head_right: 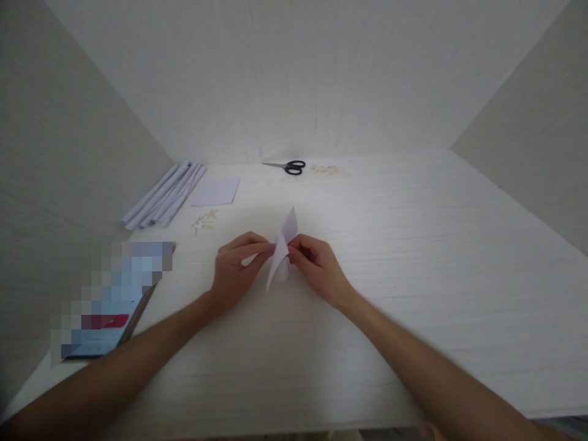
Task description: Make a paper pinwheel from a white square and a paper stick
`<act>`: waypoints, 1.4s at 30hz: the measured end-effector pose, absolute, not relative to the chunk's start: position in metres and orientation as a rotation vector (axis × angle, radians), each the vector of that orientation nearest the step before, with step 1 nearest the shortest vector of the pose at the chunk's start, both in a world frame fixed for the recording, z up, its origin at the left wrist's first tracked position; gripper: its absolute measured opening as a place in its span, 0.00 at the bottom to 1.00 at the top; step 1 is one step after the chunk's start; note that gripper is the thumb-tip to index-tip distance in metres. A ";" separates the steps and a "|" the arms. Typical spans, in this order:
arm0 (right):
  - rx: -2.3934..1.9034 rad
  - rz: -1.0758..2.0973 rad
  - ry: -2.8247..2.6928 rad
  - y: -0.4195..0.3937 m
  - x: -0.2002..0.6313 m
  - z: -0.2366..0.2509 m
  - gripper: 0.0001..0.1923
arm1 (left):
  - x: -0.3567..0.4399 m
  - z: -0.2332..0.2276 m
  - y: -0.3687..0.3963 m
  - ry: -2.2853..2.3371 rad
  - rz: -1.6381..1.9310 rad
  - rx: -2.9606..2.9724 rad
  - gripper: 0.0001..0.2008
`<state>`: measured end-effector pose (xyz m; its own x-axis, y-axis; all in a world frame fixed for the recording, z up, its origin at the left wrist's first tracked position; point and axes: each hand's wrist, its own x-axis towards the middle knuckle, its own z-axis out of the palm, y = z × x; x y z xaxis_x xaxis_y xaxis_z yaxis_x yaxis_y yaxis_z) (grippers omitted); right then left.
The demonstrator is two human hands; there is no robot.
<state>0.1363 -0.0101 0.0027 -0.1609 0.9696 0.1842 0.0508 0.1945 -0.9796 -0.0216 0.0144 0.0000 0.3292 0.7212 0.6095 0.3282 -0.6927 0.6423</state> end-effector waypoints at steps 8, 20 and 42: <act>-0.987 1.195 -1.419 -0.008 0.138 -0.002 0.05 | -0.021 -0.003 0.022 0.935 1.204 1.717 0.03; -1.101 1.213 -1.430 -0.008 0.139 0.001 0.03 | -0.019 0.000 0.019 0.894 1.206 1.661 0.03; -1.214 1.201 -1.457 -0.009 0.133 0.010 0.03 | -0.016 0.003 0.017 0.900 1.253 1.786 0.03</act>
